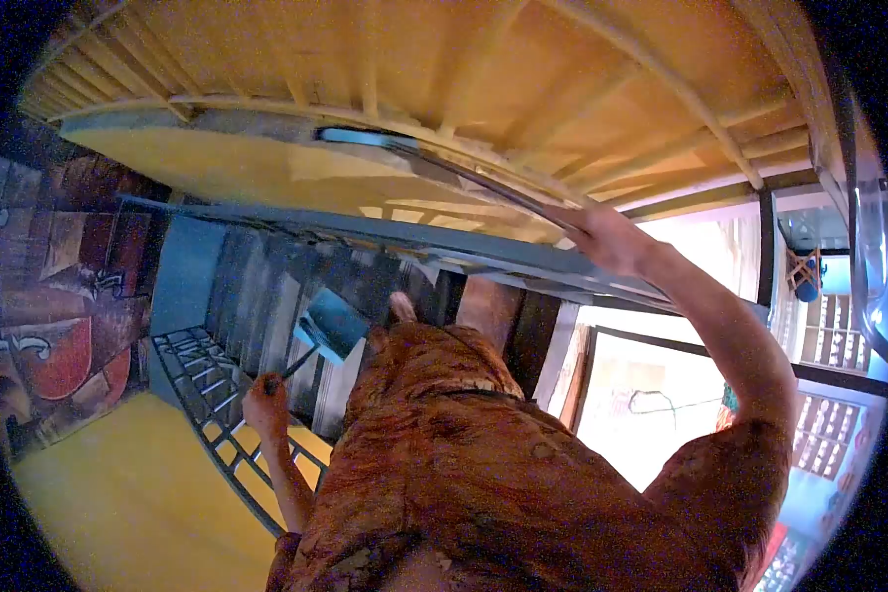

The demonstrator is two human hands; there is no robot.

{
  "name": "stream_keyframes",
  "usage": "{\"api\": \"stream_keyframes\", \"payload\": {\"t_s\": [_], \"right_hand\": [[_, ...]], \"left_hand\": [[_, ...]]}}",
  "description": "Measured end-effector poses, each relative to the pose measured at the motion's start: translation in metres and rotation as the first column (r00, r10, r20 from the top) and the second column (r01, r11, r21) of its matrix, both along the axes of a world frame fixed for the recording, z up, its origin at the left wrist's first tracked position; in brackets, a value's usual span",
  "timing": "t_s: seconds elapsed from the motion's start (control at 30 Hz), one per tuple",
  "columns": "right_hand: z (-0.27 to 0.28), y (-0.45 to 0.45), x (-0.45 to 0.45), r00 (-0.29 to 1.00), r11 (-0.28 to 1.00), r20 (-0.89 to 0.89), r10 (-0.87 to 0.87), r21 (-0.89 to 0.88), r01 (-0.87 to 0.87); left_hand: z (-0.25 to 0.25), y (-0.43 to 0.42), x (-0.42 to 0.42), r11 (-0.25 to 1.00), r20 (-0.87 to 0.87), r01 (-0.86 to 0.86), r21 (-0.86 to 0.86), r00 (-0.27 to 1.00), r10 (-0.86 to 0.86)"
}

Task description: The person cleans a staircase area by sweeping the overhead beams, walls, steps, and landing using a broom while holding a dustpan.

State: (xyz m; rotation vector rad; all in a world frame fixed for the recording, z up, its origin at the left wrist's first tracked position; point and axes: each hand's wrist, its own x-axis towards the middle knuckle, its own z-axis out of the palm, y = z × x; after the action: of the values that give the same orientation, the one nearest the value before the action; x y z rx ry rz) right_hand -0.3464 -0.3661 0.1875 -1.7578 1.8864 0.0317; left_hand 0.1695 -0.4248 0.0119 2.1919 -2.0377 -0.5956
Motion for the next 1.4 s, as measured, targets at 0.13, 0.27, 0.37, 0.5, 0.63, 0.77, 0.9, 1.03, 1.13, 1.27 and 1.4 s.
{"api": "stream_keyframes", "payload": {"t_s": [0.13,0.27,0.37,0.5,0.63,0.77,0.9,1.03,1.13,1.27,1.4], "right_hand": [[-0.047,-0.069,0.007,0.992,0.978,-0.125,-0.028,0.200,0.053],[-0.079,-0.059,-0.037,0.989,0.981,-0.146,0.029,0.195,0.000],[-0.079,-0.002,-0.073,0.994,0.996,-0.103,0.030,0.089,-0.021],[-0.031,0.046,-0.063,0.989,0.981,-0.122,-0.078,0.167,0.098],[0.007,0.055,-0.050,0.951,0.896,-0.247,-0.185,0.356,0.267],[0.028,0.066,-0.048,0.957,0.962,-0.198,-0.213,0.129,0.241],[0.058,0.065,-0.040,0.944,0.926,-0.218,-0.248,0.233,0.297],[0.041,0.080,-0.054,0.931,0.929,-0.314,-0.188,0.251,0.273],[0.023,0.088,-0.066,0.956,0.938,-0.220,-0.196,0.241,0.248],[0.033,0.079,-0.056,0.945,0.886,-0.199,-0.261,0.339,0.316],[0.033,0.095,-0.056,0.943,0.914,-0.149,-0.299,0.238,0.327]], "left_hand": [[0.013,-0.003,-0.017,0.998,0.029,0.048,0.034,0.998,-0.049],[0.010,0.000,-0.015,0.996,0.000,0.081,0.044,0.997,-0.081],[0.002,0.002,-0.013,0.994,-0.082,0.087,0.058,0.993,-0.082],[0.001,0.001,-0.024,0.994,-0.095,0.072,0.078,0.993,-0.064],[-0.007,-0.003,-0.020,0.992,-0.048,0.122,0.041,0.992,-0.120],[0.013,-0.012,0.002,0.990,-0.010,0.140,0.014,0.990,-0.139],[0.045,-0.023,0.058,0.999,-0.301,-0.047,0.019,0.952,0.050],[0.123,-0.027,0.077,0.991,-0.328,-0.130,0.034,0.935,0.134],[0.127,-0.030,0.092,0.988,-0.324,-0.149,0.027,0.934,0.150],[0.097,-0.050,0.091,1.000,-0.327,-0.009,-0.009,0.945,0.006],[0.061,-0.057,0.070,0.998,-0.329,0.002,-0.061,0.944,-0.022]]}}
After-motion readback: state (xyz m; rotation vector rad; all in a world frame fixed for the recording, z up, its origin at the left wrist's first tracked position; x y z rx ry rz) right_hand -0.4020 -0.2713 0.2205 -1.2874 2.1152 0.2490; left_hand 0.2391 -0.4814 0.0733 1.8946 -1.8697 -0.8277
